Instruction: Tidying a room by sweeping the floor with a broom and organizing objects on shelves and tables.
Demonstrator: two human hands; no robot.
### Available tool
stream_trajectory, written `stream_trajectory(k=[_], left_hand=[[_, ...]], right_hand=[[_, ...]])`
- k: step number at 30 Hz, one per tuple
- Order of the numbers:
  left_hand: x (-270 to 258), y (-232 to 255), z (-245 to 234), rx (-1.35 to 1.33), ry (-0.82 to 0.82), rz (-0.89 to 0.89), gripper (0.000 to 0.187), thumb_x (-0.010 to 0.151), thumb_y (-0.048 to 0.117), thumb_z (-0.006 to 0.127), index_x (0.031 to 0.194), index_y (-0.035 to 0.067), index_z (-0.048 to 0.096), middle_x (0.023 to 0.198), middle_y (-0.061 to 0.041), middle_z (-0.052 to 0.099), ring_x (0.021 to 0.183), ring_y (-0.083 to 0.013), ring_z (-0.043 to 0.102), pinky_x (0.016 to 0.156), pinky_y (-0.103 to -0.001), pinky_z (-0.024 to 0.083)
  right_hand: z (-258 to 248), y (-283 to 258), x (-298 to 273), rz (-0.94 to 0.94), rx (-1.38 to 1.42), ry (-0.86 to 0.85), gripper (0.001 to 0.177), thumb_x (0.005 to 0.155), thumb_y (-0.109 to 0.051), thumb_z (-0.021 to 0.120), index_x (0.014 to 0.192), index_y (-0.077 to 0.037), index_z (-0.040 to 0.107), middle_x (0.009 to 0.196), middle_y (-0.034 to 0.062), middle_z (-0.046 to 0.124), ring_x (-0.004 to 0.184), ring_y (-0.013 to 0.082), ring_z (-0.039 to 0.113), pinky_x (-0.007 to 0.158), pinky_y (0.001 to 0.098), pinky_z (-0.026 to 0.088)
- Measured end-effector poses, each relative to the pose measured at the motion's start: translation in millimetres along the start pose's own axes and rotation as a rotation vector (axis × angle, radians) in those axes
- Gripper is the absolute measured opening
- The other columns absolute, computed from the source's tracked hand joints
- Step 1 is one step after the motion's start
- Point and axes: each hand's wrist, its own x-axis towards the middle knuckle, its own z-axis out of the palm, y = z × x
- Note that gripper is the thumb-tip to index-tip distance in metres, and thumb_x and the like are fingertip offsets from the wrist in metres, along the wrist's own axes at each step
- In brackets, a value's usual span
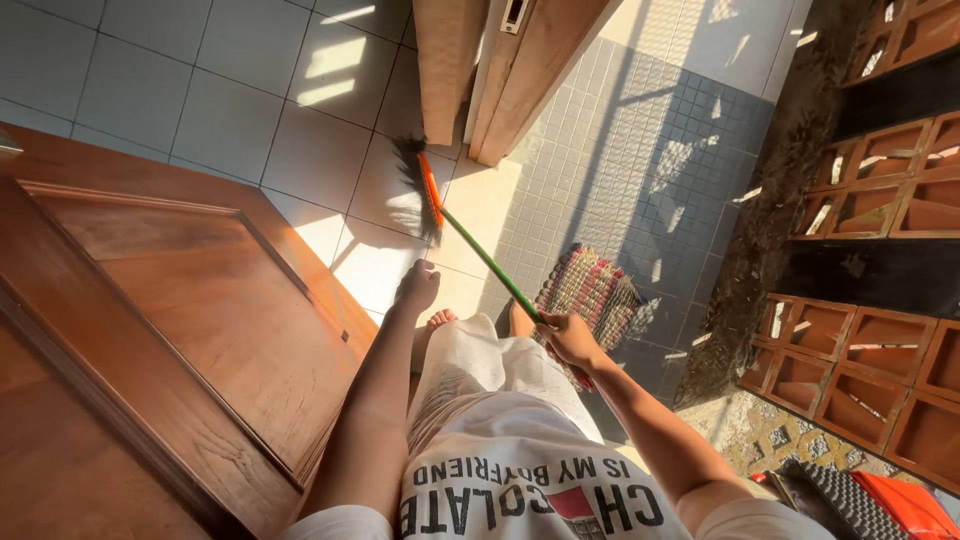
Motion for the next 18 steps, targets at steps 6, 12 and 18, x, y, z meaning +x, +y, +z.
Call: stream_trajectory(k=[6,12,18], left_hand=[[-39,-12,9,-0.141,0.022,-0.184,0.040,0.098,0.033,0.056,0.129,0.008,0.054,0.125,-0.016,0.070,0.117,-0.0338,0.066,0.099,-0.044,0.051],[-63,-48,25,-0.186,0.023,-0.254,0.040,0.099,0.035,0.054,0.130,0.009,0.055,0.128,-0.016,0.067,0.120,-0.0339,0.064,0.100,-0.044,0.050],[-99,-72,26,-0.276,0.004,-0.273,0.039,0.100,0.034,0.052,0.128,0.008,0.057,0.129,-0.017,0.067,0.120,-0.0354,0.064,0.100,-0.045,0.050]], right_hand=[[39,-121,171,-0.352,-0.692,0.252,0.048,0.097,-0.026,0.060,0.144,-0.019,0.058,0.095,0.0213,0.071,0.086,0.0389,0.070,0.077,0.0503,0.055],[55,-210,293,-0.316,-0.790,0.377,0.044,0.091,-0.011,0.058,0.135,-0.014,0.060,0.106,0.0159,0.072,0.101,0.0352,0.069,0.084,0.0478,0.057],[52,-184,255,-0.138,-0.775,0.210,0.030,0.095,-0.011,0.058,0.120,0.000,0.069,0.105,0.0253,0.075,0.096,0.0367,0.075,0.085,0.0458,0.061]])
